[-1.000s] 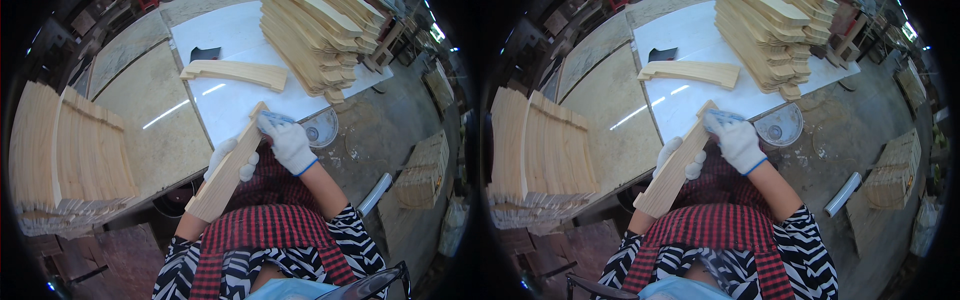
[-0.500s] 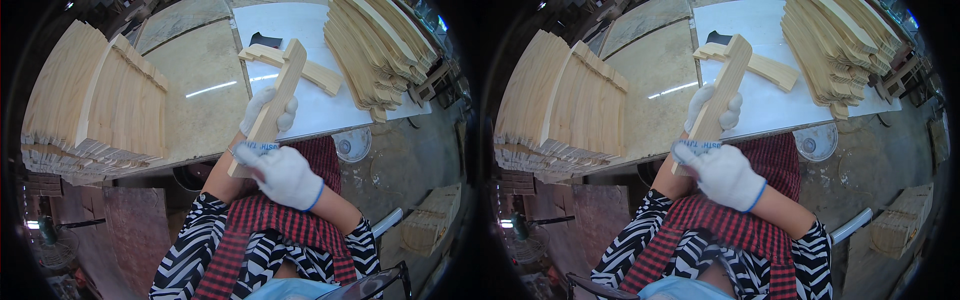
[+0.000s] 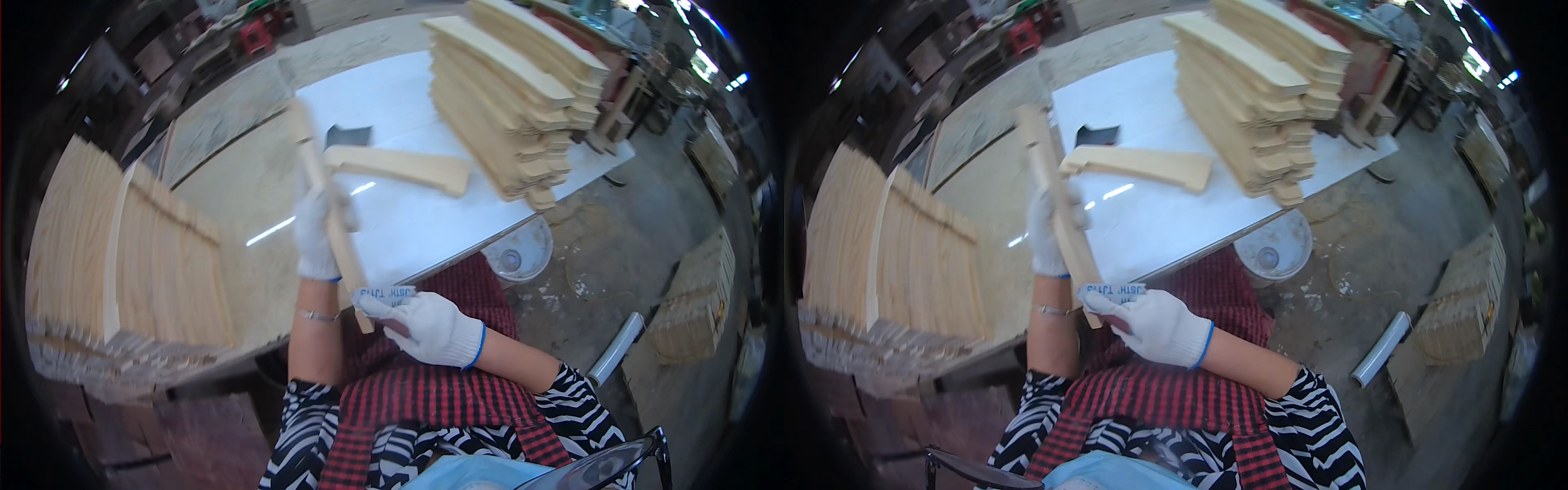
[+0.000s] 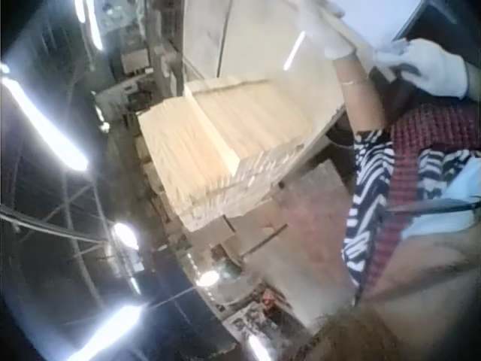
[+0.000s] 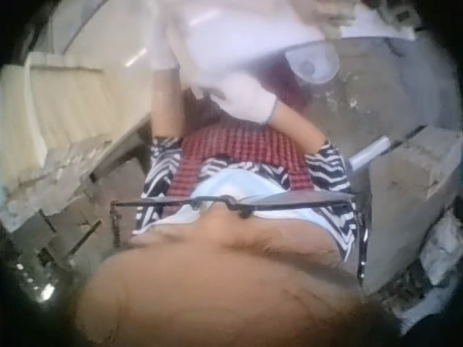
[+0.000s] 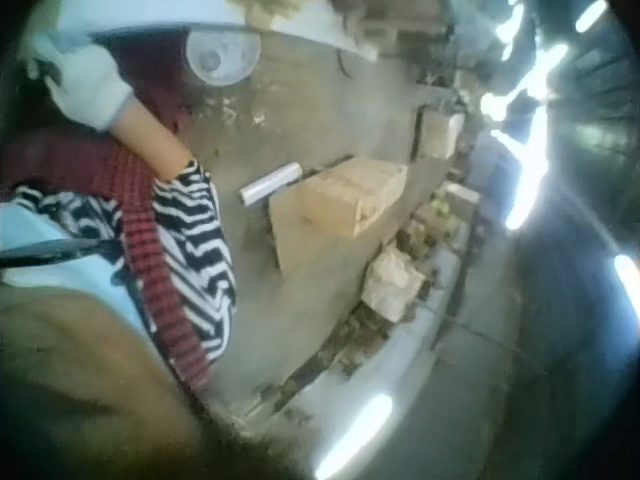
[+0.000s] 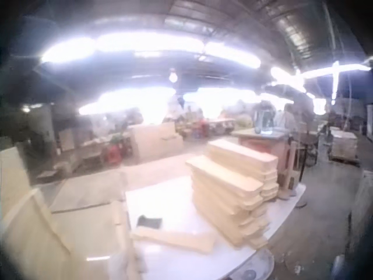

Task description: Sanding small curved wooden components using sandpaper at a factory workbench.

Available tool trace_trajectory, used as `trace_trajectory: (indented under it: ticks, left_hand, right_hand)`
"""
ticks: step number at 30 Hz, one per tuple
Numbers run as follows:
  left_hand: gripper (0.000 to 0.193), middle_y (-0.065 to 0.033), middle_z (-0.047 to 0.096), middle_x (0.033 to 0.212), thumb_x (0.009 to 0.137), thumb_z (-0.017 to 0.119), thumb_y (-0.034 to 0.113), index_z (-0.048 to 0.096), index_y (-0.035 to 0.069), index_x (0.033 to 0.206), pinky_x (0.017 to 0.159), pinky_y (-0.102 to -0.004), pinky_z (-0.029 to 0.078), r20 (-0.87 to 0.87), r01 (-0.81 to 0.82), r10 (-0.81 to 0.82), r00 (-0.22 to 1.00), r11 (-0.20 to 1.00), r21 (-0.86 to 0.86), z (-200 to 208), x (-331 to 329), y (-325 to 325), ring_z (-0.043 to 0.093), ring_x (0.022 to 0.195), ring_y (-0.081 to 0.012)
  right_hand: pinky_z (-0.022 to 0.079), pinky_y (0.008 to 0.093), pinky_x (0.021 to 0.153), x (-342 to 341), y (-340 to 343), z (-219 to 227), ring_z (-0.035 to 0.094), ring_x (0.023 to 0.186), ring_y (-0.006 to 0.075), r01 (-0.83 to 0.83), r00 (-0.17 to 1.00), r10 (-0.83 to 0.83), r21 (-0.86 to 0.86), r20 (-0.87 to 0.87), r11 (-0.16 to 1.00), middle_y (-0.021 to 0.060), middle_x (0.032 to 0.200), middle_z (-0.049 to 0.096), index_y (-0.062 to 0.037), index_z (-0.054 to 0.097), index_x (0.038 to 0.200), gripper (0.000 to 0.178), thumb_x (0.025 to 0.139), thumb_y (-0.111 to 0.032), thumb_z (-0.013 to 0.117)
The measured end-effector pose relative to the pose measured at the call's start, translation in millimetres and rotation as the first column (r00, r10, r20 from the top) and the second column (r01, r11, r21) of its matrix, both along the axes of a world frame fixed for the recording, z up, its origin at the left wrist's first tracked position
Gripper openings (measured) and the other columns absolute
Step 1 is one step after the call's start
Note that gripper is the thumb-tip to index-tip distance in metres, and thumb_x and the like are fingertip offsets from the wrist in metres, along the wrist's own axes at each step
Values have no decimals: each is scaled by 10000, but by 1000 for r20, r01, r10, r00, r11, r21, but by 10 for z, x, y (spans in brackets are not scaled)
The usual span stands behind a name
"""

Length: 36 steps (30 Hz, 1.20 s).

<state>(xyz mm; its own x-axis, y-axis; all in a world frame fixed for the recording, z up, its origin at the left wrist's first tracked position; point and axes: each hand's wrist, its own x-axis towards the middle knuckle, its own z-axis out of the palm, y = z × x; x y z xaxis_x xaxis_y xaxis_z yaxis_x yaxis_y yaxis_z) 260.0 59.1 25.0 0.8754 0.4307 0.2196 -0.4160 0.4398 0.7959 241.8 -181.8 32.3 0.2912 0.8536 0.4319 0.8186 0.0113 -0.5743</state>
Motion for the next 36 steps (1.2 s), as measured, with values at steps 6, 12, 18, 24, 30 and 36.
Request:
trace_trajectory:
  ticks: [6, 12, 18, 24, 30, 36]
  left_hand:
    - [790, -83, 567, 1079, 838, 688, 48, 267, 33, 1507, 844, -289, 498, 205, -530, 506, 838, 666, 524, 560, -177, -453, 565, 933, -158]
    - [702, -74, 632, 1114, 743, 826, 64, 473, -6, 1346, 856, -314, 537, -142, -100, 213, 967, 825, 556, 466, -146, -477, 618, 999, -156]
    - [455, -91, 692, 1088, 806, 789, 88, 594, -18, 1203, 841, -294, 547, -185, -208, 365, 913, 802, 560, 554, 54, -417, 649, 973, -133]
    - [331, -63, 677, 1008, 854, 763, 64, 584, -2, 1124, 768, -280, 547, -129, -308, 400, 907, 842, 444, 437, 246, -346, 646, 867, -125]
    - [359, -76, 674, 1023, 843, 765, 73, 576, -17, 1135, 776, -296, 542, -98, -423, 481, 871, 836, 349, 270, 287, -141, 645, 892, -141]
    - [382, -81, 671, 1040, 856, 756, 68, 564, -21, 1173, 764, -296, 536, -152, -412, 470, 870, 860, 301, 226, 370, -154, 644, 883, -145]
  right_hand:
    - [561, 503, 750, 337, -379, -153, 680, 832, 430, 420, 863, -456, -193, -220, 887, 217, 1020, 705, -199, 411, 1509, 607, 927, -186, 584]
    - [531, 518, 754, 507, -446, -229, 661, 838, 464, 529, 788, -600, -344, -140, 776, 280, 863, 672, -86, 597, 1296, 398, 928, -239, 593]
    - [516, 551, 737, 649, -198, -133, 656, 806, 464, 522, 825, -564, -327, -40, 787, 265, 830, 672, -104, 578, 1297, 393, 939, -266, 576]
    - [553, 511, 684, 680, 263, -214, 700, 738, 397, 497, 868, -461, -332, 187, 801, 139, 882, 726, -204, 403, 1482, 589, 917, -160, 564]
    - [522, 489, 647, 456, 108, -226, 690, 633, 320, 399, 897, -267, -385, 354, 832, 105, 709, 690, -150, 536, 1307, 456, 857, -157, 608]
    - [548, 462, 709, 639, 283, -301, 714, 713, 303, 521, 849, -396, -425, 350, 741, 86, 763, 711, -209, 522, 1380, 465, 915, -190, 525]
